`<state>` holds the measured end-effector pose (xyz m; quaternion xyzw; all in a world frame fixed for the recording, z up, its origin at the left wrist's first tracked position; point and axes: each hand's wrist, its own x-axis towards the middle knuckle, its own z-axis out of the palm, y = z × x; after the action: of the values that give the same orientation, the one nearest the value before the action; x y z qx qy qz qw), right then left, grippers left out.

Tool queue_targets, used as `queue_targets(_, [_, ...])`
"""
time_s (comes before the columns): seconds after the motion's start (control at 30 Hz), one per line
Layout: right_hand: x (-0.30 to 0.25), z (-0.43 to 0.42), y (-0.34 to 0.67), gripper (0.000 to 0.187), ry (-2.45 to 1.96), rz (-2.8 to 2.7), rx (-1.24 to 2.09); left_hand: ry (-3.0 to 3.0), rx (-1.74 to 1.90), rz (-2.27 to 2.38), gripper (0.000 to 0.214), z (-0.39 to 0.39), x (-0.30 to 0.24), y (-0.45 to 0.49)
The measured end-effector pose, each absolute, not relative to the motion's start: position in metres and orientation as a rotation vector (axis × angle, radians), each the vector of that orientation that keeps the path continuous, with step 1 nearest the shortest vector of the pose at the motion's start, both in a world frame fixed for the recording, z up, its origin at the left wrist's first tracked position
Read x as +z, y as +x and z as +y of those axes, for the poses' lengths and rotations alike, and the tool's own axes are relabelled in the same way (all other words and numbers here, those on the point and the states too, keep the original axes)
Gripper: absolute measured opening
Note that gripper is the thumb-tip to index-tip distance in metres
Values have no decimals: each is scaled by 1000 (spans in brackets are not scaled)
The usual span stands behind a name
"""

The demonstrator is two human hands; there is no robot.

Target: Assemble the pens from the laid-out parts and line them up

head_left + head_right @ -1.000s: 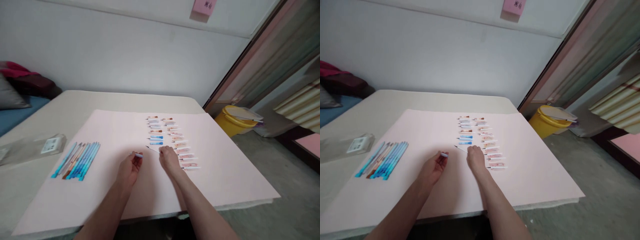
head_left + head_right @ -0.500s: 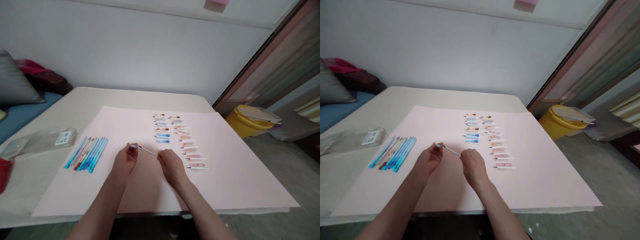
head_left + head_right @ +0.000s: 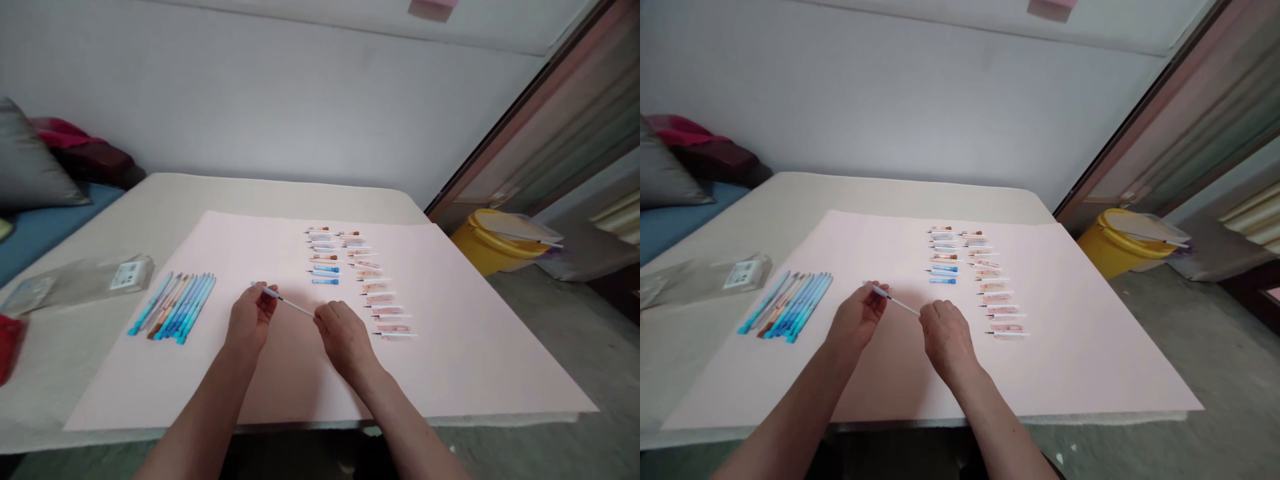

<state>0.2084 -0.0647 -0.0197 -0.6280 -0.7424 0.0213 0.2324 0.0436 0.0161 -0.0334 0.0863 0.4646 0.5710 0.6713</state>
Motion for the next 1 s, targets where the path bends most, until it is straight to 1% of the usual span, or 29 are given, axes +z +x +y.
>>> queue_targets(0.2, [-21, -65, 206, 15, -1702, -2030, 9, 301, 1266, 1049, 4, 8, -28, 53])
queue_targets(0.33, [-22, -65, 202, 13, -1738, -2032, 20, 315, 1224, 1015, 3, -2, -27, 64])
queue_targets(0.57, [-22, -64, 199, 15, -1770, -1892, 240, 346, 1112, 939, 8, -24, -30, 82])
queue_targets(0.7, [-22, -63, 201, 12, -1754, -1825, 347, 370, 1069, 936, 11, -27, -30, 82])
queue_targets(1.0, [-21, -62, 201, 9, -1663, -1564, 643, 359, 1022, 863, 9, -26, -32, 79])
